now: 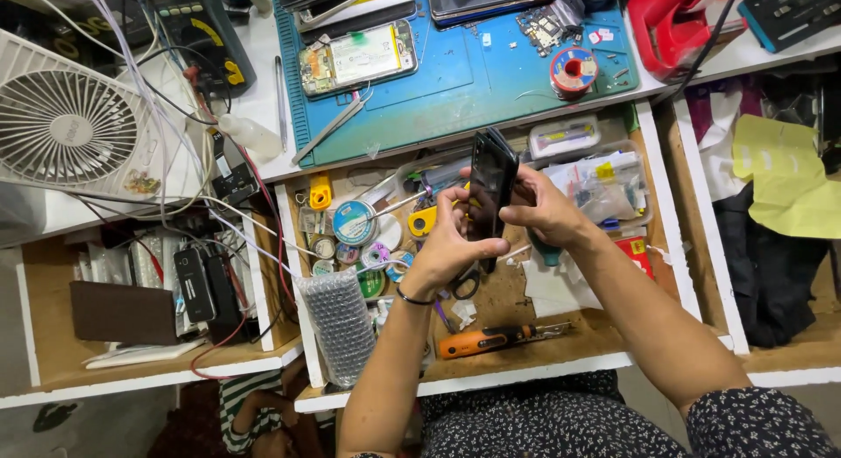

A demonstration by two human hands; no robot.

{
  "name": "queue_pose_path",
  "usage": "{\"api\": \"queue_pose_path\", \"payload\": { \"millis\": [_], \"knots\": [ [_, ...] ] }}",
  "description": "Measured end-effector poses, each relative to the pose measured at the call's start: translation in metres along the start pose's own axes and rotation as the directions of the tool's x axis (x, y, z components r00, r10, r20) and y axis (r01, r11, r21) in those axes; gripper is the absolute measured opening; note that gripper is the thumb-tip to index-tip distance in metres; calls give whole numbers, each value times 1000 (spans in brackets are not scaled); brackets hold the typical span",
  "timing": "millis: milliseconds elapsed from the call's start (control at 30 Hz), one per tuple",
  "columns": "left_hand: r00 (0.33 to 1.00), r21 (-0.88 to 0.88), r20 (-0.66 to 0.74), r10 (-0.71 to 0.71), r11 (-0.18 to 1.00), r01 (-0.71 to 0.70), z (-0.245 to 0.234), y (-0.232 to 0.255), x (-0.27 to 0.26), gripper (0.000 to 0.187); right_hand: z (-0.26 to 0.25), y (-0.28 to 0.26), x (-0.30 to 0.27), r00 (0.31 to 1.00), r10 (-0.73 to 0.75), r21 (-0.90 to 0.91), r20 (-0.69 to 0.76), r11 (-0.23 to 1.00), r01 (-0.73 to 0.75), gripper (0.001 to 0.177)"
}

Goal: Disassembling a smartphone to access internal components like the battery and motherboard.

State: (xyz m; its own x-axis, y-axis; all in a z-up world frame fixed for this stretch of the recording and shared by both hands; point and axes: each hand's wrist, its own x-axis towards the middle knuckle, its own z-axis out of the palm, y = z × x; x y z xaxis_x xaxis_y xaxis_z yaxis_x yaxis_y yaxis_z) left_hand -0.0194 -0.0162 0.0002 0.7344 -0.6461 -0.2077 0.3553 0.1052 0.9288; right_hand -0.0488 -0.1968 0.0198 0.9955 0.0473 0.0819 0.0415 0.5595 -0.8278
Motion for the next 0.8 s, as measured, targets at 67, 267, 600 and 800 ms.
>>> {"api": "queue_pose_path", "payload": {
  "millis": [67, 267, 600, 800],
  "knots": [
    [1000, -10, -17, 9, 1000, -10, 0, 2, 0, 100, 1, -2, 0, 1000, -15, -2, 1, 1000, 15, 80],
    [986, 62, -155, 56, 997, -47, 7, 6, 0, 98, -34, 22, 4, 998, -40, -72, -40, 997, 37, 75],
    [976, 175, -214, 28, 984, 10, 12, 31, -4, 89, -18, 29, -4, 981, -28, 106, -193, 993, 49, 71],
    [988, 216, -148, 52, 976, -19, 13, 32, -6, 99, -7, 17, 2, 971, 59, 127, -233, 991, -29, 65]
  ]
}}
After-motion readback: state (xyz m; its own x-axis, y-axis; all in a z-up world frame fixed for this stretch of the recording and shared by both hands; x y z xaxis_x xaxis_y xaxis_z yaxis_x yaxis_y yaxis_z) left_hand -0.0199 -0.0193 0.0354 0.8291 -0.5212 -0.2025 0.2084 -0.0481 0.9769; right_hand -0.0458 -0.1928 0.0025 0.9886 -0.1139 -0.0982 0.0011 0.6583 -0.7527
